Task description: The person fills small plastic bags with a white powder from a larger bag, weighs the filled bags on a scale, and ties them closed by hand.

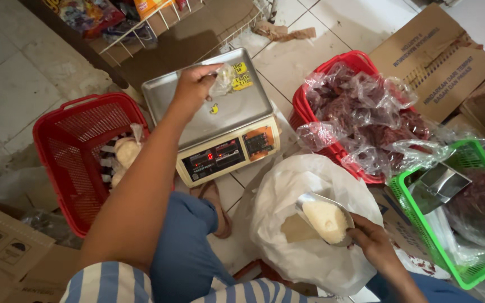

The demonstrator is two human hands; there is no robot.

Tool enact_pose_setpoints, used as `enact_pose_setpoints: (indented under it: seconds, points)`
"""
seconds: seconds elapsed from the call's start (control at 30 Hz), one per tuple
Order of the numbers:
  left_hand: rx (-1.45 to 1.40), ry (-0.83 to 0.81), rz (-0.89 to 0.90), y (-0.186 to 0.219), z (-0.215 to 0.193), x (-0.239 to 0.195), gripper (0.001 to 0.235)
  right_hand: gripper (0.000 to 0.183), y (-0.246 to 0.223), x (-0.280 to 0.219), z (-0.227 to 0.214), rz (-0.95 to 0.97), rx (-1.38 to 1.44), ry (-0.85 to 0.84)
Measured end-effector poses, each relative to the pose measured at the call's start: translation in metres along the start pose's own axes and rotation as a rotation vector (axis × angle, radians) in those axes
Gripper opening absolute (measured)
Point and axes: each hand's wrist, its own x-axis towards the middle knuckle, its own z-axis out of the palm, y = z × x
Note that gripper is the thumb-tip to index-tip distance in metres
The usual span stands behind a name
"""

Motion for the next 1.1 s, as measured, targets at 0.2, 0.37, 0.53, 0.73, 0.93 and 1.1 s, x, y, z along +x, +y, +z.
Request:
enact_pose_setpoints:
  seconds: [0.2,0.37,0.53,0.73,0.93,1.1]
  points:
    - [0.022,-0.164,-0.021,-0.004,0.029,-0.005,0.025,0.044,-0.010,-0.006,0.009,0.010,0.024,-0.046]
    - [0.213,-0.130,-0.064,-0.013,0.058,-0.007,0.016,0.044,-0.025,-0.009,0.015,0.044,-0.009,-0.015]
    - [0.408,-0.192,-0.116,-0.037,0.089,-0.008,0.021,0.044,-0.024,-0.013,0.013,0.039,-0.038,-0.007]
    - [0.763,-0.183,0.000,-0.027,0.096,-0.035,0.051,0.044,-0.013,-0.019,0.007,0.027,-0.028,-0.033]
    - [0.769,-0.215,-0.339,0.047,0.095,-0.072,0.074,0.042,-0.021,-0.031,0.006,-0.002,-0.061,-0.013]
    - [0.872,-0.141,-0.160,0.038,0.104,-0.083,0.076,0.042,-0.036,-0.035,0.008,-0.015,-0.104,-0.009]
